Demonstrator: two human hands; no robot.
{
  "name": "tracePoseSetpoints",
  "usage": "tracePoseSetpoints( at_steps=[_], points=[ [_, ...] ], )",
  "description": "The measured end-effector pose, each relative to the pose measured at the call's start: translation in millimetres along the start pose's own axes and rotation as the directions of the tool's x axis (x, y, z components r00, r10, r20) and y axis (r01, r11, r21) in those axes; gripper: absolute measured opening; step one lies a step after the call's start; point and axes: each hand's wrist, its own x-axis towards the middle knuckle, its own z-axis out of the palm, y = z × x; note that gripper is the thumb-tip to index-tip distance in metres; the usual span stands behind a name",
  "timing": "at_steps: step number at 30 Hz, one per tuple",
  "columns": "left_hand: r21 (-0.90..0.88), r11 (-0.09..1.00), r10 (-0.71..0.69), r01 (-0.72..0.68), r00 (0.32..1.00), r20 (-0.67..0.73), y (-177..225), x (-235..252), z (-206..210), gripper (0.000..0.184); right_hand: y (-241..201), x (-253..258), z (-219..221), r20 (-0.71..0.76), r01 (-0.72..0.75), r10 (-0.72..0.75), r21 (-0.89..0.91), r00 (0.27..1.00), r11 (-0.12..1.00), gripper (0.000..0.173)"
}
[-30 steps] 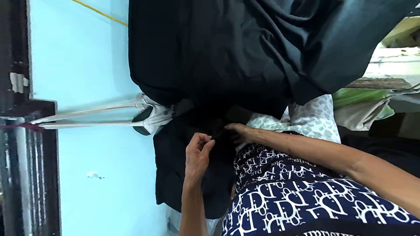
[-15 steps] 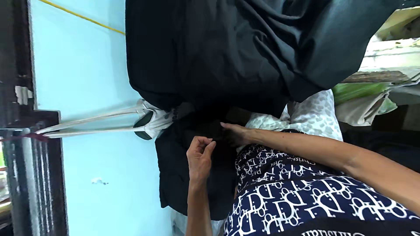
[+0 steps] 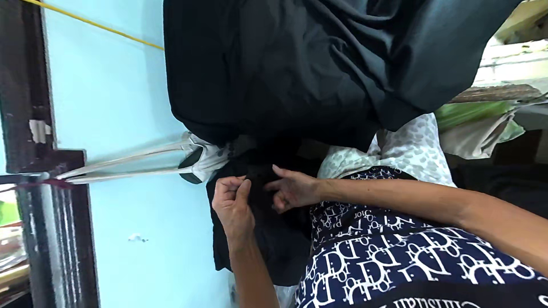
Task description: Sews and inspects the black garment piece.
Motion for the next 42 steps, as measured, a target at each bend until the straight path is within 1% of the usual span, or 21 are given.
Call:
tracePoseSetpoints(
  at_steps=[3, 6, 8, 10, 12, 15, 16, 18, 22, 24, 25, 27, 30, 32, 34, 36, 37, 39, 40, 41, 42],
  points=[
    [-0.04, 0.999, -0.017, 0.016, 1.0, -0.02, -3, 5, -2, 0.025, -7, 0, -9, -0.076, 0.112, -0.115, -0.041, 0.99, 0.993, 0.055],
    [-0.072, 0.997, 0.028, -0.027, 1.0, 0.012, 6, 6, -2, 0.026, 7, 6, -33, -0.406, -0.109, 0.029, -0.176, 0.913, 0.978, 0.036],
    [-0.11, 0.991, 0.081, -0.072, 0.994, 0.078, 11, 5, -5, 0.024, 19, 9, -49, -0.49, -0.28, 0.156, -0.19, 0.857, 0.941, 0.054],
    [-0.193, 0.978, 0.105, -0.075, 0.983, 0.148, 12, 4, -10, 0.016, 23, 12, -50, -0.458, -0.336, 0.209, -0.215, 0.864, 0.917, 0.075],
    [-0.249, 0.968, 0.073, -0.023, 0.978, 0.196, 7, 2, -12, 0.012, 15, 11, -34, -0.341, -0.244, 0.152, -0.245, 0.928, 0.938, 0.071],
    [-0.184, 0.982, -0.008, 0.048, 0.977, 0.212, -2, 0, -4, 0.021, 5, 13, -18, -0.149, 0.014, -0.054, -0.257, 0.987, 0.966, 0.035],
    [-0.156, 0.986, -0.02, 0.053, 0.978, 0.208, -3, 0, -1, 0.024, 4, 15, -16, -0.152, 0.066, -0.107, -0.248, 0.983, 0.966, 0.028],
    [-0.152, 0.987, -0.017, 0.046, 0.982, 0.187, -4, 0, 1, 0.025, -1, 14, -15, -0.298, 0.082, -0.149, -0.225, 0.943, 0.971, 0.023],
    [-0.251, 0.968, 0.073, -0.019, 0.976, 0.204, 7, 3, -5, 0.016, 3, 19, -50, -0.621, -0.099, 0.0, -0.125, 0.784, 0.987, 0.079],
    [-0.296, 0.954, 0.114, -0.039, 0.964, 0.24, 12, 4, -10, 0.011, 22, 29, -75, -0.655, -0.144, -0.055, -0.246, 0.753, 0.959, 0.105],
    [-0.312, 0.949, 0.125, -0.041, 0.959, 0.254, 12, 4, -11, 0.01, 23, 28, -77, -0.623, -0.129, -0.104, -0.318, 0.776, 0.939, 0.109],
    [-0.316, 0.948, 0.122, -0.036, 0.959, 0.255, 8, 4, -14, 0.012, 13, 19, -68, -0.473, 0.002, -0.237, -0.444, 0.849, 0.896, 0.085],
    [-0.248, 0.968, 0.077, -0.036, 0.984, 0.158, -1, 5, -18, 0.02, -11, 6, -55, -0.203, 0.236, -0.376, -0.496, 0.904, 0.835, 0.014],
    [-0.219, 0.975, 0.058, -0.043, 0.996, 0.062, -4, 8, -23, 0.024, -22, -1, -55, -0.183, 0.291, -0.408, -0.456, 0.895, 0.841, 0.005],
    [-0.26, 0.963, 0.074, -0.066, 0.997, 0.02, -3, 11, -30, 0.021, -29, -6, -58, -0.34, 0.236, -0.372, -0.379, 0.864, 0.895, 0.006],
    [-0.32, 0.943, 0.103, -0.094, 0.995, 0.012, 4, 13, -31, 0.016, -24, -3, -61, -0.535, 0.105, -0.287, -0.344, 0.795, 0.933, 0.013],
    [-0.337, 0.935, 0.123, -0.109, 0.992, 0.02, 8, 13, -30, 0.015, -14, 0, -63, -0.575, 0.022, -0.251, -0.375, 0.779, 0.927, 0.028],
    [-0.34, 0.931, 0.159, -0.13, 0.986, 0.057, 15, 11, -26, 0.016, 13, 10, -66, -0.547, -0.12, -0.247, -0.549, 0.8, 0.828, 0.08],
    [-0.338, 0.932, 0.17, -0.134, 0.982, 0.077, 17, 10, -24, 0.016, 22, 15, -63, -0.509, -0.179, -0.249, -0.65, 0.824, 0.738, 0.099],
    [-0.336, 0.932, 0.175, -0.133, 0.98, 0.098, 18, 8, -21, 0.017, 26, 20, -57, -0.455, -0.197, -0.25, -0.73, 0.855, 0.655, 0.107],
    [-0.34, 0.932, 0.174, -0.124, 0.978, 0.119, 18, 5, -18, 0.019, 24, 23, -48, -0.388, -0.168, -0.254, -0.779, 0.886, 0.605, 0.105]
  ],
)
